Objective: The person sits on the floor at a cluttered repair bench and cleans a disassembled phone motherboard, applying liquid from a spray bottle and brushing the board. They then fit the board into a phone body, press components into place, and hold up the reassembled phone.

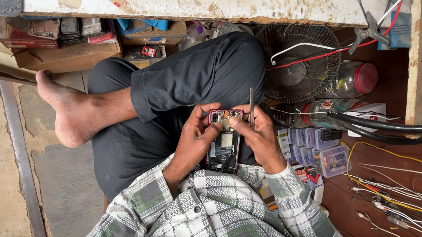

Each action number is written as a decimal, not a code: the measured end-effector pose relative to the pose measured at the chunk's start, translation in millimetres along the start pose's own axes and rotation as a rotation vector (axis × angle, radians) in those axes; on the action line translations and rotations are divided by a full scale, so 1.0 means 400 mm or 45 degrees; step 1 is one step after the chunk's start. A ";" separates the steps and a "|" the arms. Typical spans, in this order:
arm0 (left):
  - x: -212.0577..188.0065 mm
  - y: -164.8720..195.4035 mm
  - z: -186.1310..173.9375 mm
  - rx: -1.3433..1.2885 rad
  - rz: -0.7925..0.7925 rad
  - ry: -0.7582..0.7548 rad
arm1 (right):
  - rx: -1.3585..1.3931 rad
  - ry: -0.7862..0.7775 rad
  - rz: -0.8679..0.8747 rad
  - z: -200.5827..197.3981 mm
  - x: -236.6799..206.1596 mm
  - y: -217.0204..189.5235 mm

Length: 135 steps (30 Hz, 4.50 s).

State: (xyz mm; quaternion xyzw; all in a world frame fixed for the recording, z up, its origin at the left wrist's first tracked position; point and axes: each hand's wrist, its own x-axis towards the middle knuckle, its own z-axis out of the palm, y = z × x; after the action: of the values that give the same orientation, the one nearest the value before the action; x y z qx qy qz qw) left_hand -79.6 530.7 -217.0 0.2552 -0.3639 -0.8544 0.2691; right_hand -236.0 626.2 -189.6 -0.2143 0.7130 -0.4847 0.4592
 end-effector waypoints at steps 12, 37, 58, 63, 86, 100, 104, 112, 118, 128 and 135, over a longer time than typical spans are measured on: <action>0.010 -0.024 0.027 -0.006 0.048 0.151 | -0.285 -0.006 -0.211 -0.016 0.000 -0.005; -0.020 -0.026 0.002 0.103 0.029 -0.222 | -0.592 -0.365 -0.177 -0.009 0.060 -0.098; -0.027 -0.039 -0.014 -0.152 -0.077 0.009 | -0.188 -0.268 -0.147 -0.036 -0.053 -0.075; -0.035 -0.042 0.008 -0.010 0.038 0.061 | -0.150 -0.260 -0.227 -0.022 -0.081 -0.059; -0.060 -0.034 0.022 0.090 0.143 0.150 | -0.150 -0.155 -0.296 0.012 -0.112 -0.004; -0.065 -0.036 0.031 0.191 0.170 0.168 | -0.259 -0.070 -0.248 0.012 -0.106 -0.007; -0.065 -0.037 0.034 0.211 0.171 0.184 | -0.263 -0.061 -0.290 0.018 -0.109 -0.011; -0.067 -0.038 0.039 0.209 0.180 0.209 | -0.235 -0.005 -0.317 0.033 -0.105 -0.001; -0.065 -0.049 0.040 0.181 0.202 0.237 | -0.207 -0.010 -0.321 0.033 -0.099 0.015; -0.059 -0.055 0.032 0.218 0.139 0.251 | -0.193 -0.016 -0.286 0.030 -0.081 0.041; -0.079 -0.018 0.007 0.038 0.054 0.028 | 0.177 -0.138 -0.072 0.011 -0.109 -0.006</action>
State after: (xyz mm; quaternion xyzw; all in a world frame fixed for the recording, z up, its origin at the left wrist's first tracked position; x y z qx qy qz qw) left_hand -60.4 556.4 -213.2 0.2609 -0.3791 -0.8400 0.2874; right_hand -211.4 655.7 -168.6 -0.2280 0.6454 -0.5335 0.4968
